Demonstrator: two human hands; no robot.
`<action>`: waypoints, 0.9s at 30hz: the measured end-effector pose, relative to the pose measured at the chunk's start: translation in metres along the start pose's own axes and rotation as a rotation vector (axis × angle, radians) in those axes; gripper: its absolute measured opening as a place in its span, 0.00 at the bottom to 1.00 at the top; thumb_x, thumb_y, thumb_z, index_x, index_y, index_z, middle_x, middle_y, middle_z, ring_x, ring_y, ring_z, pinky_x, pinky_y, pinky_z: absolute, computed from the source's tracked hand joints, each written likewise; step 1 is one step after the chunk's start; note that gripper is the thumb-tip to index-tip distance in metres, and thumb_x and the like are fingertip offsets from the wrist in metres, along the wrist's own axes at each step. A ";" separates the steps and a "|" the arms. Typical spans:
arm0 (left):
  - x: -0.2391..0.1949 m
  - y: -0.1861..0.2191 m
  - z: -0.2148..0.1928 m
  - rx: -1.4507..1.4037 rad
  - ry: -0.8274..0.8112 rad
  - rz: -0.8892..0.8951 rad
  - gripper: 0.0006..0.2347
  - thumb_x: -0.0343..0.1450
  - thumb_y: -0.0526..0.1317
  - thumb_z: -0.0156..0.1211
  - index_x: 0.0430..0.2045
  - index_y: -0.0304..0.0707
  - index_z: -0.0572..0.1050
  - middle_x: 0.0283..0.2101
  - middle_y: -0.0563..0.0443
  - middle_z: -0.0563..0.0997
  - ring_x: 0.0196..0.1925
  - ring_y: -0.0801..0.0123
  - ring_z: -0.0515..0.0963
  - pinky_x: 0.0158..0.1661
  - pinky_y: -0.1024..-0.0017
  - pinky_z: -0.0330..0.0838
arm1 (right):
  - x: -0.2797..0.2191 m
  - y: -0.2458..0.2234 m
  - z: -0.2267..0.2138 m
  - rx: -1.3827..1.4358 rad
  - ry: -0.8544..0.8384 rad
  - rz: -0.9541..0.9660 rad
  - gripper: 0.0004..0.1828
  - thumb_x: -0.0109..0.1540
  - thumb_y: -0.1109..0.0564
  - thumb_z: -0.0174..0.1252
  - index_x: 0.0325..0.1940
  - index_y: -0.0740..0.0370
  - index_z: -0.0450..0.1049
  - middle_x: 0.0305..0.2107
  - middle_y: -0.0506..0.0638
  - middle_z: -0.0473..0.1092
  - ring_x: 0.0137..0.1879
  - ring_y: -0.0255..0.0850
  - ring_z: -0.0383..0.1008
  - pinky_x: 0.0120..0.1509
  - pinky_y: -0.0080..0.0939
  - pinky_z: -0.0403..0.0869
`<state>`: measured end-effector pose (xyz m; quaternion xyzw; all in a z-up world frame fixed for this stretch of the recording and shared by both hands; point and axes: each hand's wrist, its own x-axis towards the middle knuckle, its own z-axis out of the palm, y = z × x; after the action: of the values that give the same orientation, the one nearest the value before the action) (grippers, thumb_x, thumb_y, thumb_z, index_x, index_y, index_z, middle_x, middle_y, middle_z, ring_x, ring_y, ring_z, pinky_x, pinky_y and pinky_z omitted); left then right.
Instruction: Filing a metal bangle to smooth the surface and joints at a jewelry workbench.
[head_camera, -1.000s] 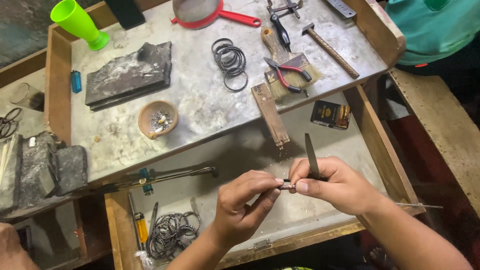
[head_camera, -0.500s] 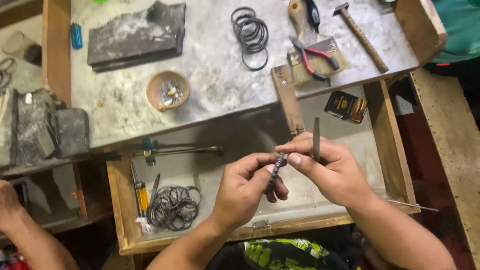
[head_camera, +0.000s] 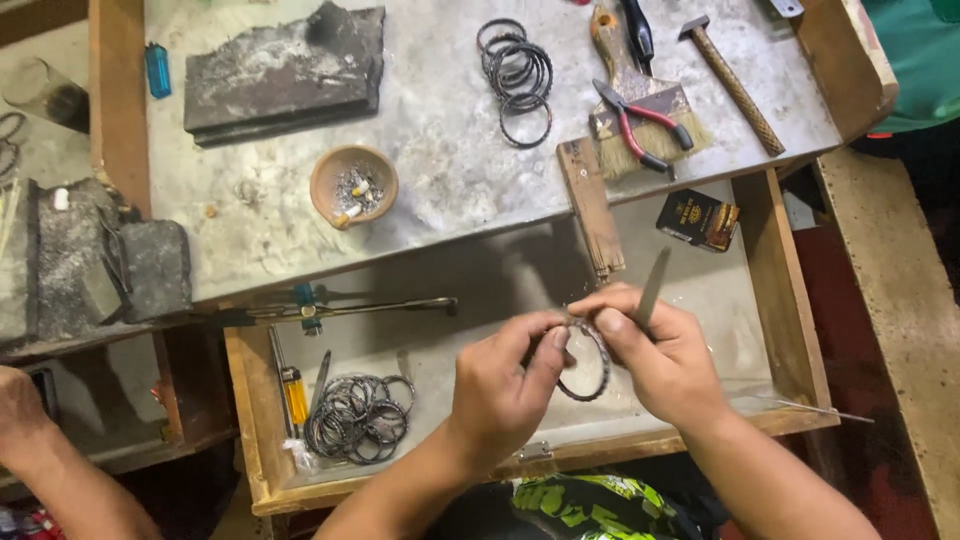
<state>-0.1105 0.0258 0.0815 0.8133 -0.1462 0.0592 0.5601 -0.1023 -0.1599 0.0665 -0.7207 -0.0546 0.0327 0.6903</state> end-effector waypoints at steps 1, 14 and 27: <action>0.004 0.000 -0.002 0.005 0.000 0.006 0.09 0.77 0.41 0.52 0.42 0.38 0.77 0.27 0.55 0.85 0.28 0.72 0.86 0.34 0.74 0.78 | 0.001 0.003 -0.004 0.004 0.001 -0.007 0.15 0.69 0.53 0.51 0.47 0.64 0.80 0.39 0.51 0.74 0.46 0.37 0.74 0.52 0.35 0.70; 0.002 -0.019 -0.018 -0.512 -0.213 -0.302 0.08 0.75 0.41 0.60 0.40 0.36 0.79 0.40 0.50 0.84 0.42 0.72 0.82 0.45 0.74 0.77 | 0.014 0.006 -0.019 0.096 -0.241 0.040 0.09 0.63 0.57 0.60 0.40 0.64 0.82 0.32 0.52 0.77 0.39 0.40 0.76 0.45 0.39 0.72; 0.014 0.001 -0.033 -0.347 -0.277 0.109 0.06 0.76 0.37 0.57 0.37 0.32 0.77 0.35 0.45 0.81 0.36 0.60 0.79 0.42 0.67 0.74 | 0.014 -0.023 -0.023 0.004 -0.400 0.060 0.08 0.63 0.55 0.61 0.32 0.60 0.79 0.27 0.47 0.68 0.31 0.36 0.66 0.37 0.37 0.66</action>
<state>-0.0949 0.0535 0.0980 0.6962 -0.2733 -0.0489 0.6620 -0.0866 -0.1798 0.0913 -0.6999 -0.1688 0.1958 0.6658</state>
